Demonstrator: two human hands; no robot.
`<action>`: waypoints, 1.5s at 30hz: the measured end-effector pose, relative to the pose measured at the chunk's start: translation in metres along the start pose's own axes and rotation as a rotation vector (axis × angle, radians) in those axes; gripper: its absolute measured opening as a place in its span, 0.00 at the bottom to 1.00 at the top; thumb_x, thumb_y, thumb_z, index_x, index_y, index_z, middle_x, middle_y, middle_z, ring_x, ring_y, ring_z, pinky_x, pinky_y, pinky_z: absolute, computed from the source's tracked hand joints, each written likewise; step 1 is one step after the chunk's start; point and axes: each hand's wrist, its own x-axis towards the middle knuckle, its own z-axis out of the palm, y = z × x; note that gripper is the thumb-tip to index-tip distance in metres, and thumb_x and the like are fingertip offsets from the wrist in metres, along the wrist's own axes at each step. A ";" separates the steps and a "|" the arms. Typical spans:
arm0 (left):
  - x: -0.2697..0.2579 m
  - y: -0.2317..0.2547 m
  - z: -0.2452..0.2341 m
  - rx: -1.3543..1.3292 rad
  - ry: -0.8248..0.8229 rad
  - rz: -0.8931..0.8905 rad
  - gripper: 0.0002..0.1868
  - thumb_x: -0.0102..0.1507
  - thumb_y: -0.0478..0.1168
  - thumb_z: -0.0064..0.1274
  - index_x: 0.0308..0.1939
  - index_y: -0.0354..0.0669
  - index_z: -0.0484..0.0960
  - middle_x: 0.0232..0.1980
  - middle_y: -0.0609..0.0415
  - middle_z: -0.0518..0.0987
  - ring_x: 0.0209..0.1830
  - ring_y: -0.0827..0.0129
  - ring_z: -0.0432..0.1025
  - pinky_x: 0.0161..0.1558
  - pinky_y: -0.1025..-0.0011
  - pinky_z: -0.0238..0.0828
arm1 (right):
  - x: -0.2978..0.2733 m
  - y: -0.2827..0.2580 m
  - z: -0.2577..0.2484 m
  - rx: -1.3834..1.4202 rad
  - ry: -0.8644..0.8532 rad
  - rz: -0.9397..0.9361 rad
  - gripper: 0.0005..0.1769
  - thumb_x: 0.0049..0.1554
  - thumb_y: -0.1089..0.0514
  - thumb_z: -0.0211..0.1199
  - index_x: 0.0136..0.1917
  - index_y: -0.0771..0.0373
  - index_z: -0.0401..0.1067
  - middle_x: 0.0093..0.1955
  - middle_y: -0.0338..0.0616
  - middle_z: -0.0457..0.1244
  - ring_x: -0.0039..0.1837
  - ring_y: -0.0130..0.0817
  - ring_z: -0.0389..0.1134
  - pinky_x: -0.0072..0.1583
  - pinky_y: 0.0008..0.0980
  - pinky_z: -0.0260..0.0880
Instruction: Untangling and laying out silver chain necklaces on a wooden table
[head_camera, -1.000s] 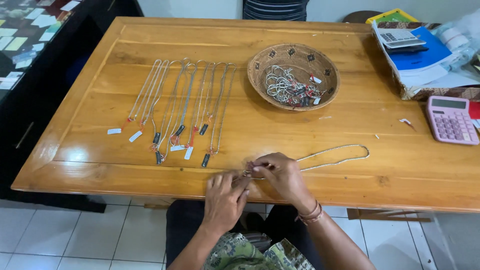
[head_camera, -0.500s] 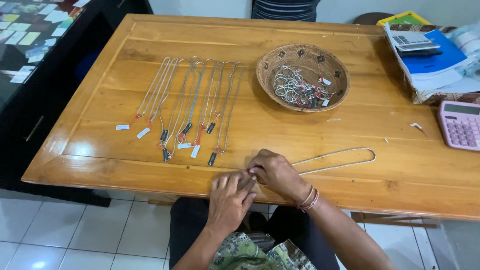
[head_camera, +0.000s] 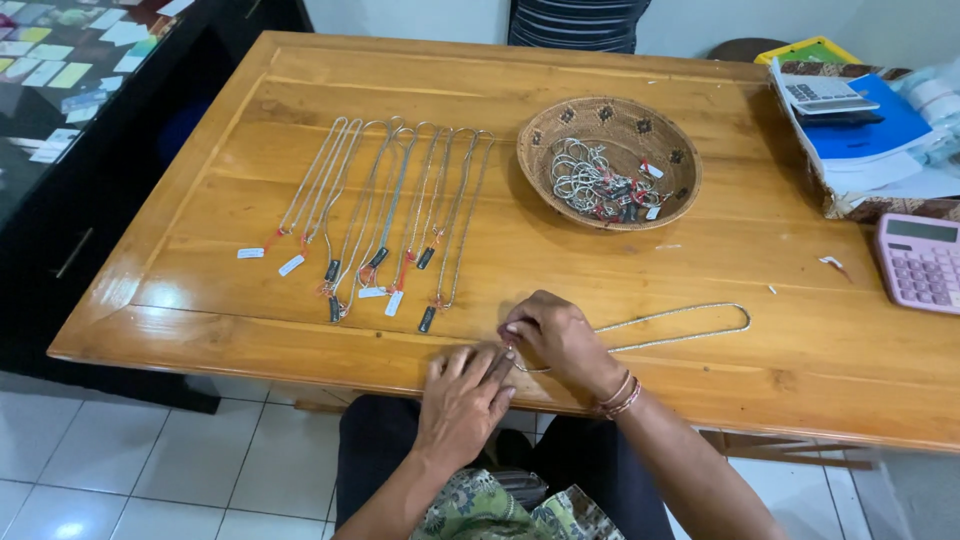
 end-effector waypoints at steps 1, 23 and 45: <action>0.000 0.001 0.000 0.000 0.001 0.002 0.26 0.72 0.57 0.37 0.68 0.52 0.75 0.61 0.54 0.76 0.55 0.57 0.66 0.51 0.54 0.61 | -0.001 0.005 0.002 -0.001 0.002 0.000 0.07 0.59 0.55 0.63 0.40 0.54 0.79 0.41 0.37 0.70 0.42 0.32 0.72 0.50 0.30 0.68; -0.005 0.003 0.017 0.004 -0.128 0.002 0.26 0.73 0.55 0.36 0.67 0.45 0.76 0.62 0.49 0.78 0.59 0.52 0.67 0.53 0.50 0.64 | -0.005 0.020 0.006 -0.112 -0.003 -0.044 0.03 0.57 0.56 0.66 0.43 0.55 0.77 0.43 0.39 0.69 0.44 0.35 0.72 0.49 0.32 0.69; 0.029 -0.007 0.036 -0.232 0.215 -0.192 0.09 0.60 0.43 0.55 0.33 0.49 0.70 0.33 0.55 0.67 0.37 0.55 0.68 0.40 0.61 0.64 | -0.018 0.027 -0.013 0.171 0.133 0.064 0.12 0.54 0.64 0.67 0.52 0.56 0.80 0.47 0.48 0.73 0.52 0.47 0.75 0.55 0.42 0.74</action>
